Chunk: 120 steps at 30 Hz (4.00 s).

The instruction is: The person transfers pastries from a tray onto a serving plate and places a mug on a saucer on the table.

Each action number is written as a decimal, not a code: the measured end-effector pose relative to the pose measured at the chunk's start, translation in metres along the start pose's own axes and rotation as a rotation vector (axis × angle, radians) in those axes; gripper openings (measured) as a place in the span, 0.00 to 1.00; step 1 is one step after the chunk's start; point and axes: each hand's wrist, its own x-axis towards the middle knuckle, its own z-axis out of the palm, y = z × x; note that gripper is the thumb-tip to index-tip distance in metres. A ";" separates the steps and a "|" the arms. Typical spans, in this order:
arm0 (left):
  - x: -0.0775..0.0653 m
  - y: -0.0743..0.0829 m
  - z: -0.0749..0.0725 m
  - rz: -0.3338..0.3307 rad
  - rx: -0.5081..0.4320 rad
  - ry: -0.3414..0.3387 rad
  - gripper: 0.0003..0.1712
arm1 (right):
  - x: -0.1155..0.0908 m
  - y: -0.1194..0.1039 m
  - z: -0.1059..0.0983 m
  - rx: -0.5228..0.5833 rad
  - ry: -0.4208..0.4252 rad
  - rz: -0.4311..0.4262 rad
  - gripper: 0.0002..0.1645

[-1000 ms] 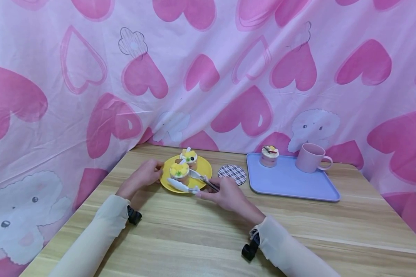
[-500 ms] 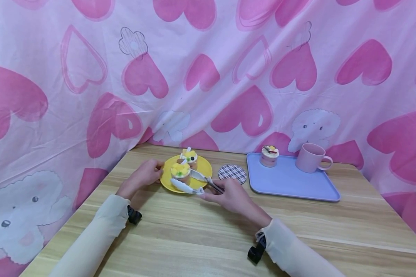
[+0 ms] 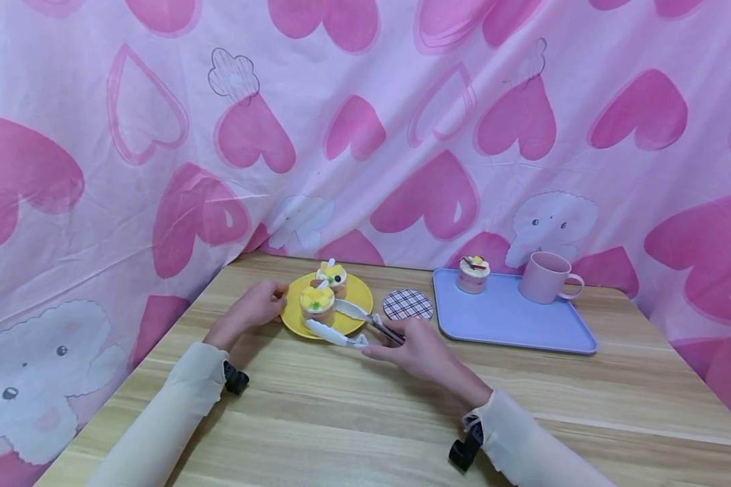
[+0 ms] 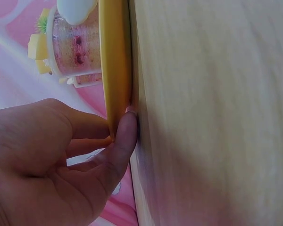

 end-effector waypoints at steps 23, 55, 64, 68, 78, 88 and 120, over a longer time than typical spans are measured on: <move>0.001 -0.003 -0.001 0.010 -0.008 -0.002 0.17 | -0.013 0.014 -0.018 0.036 0.031 -0.001 0.38; 0.000 -0.002 0.002 0.006 -0.004 0.011 0.20 | -0.048 0.083 -0.079 -0.107 0.186 0.139 0.58; 0.001 -0.002 0.002 -0.009 0.009 0.008 0.25 | -0.046 0.096 -0.092 -0.083 0.201 0.159 0.56; 0.000 -0.002 0.001 -0.010 0.003 0.007 0.23 | -0.045 0.103 -0.099 -0.118 0.235 0.155 0.53; -0.002 0.000 0.000 0.001 0.009 0.001 0.25 | -0.049 0.120 -0.120 -0.081 0.320 0.194 0.49; -0.002 -0.002 0.000 0.026 0.014 0.020 0.21 | -0.052 0.128 -0.125 -0.080 0.419 0.167 0.46; -0.002 -0.006 0.000 0.018 0.015 0.029 0.17 | -0.051 0.150 -0.138 -0.074 0.437 0.309 0.44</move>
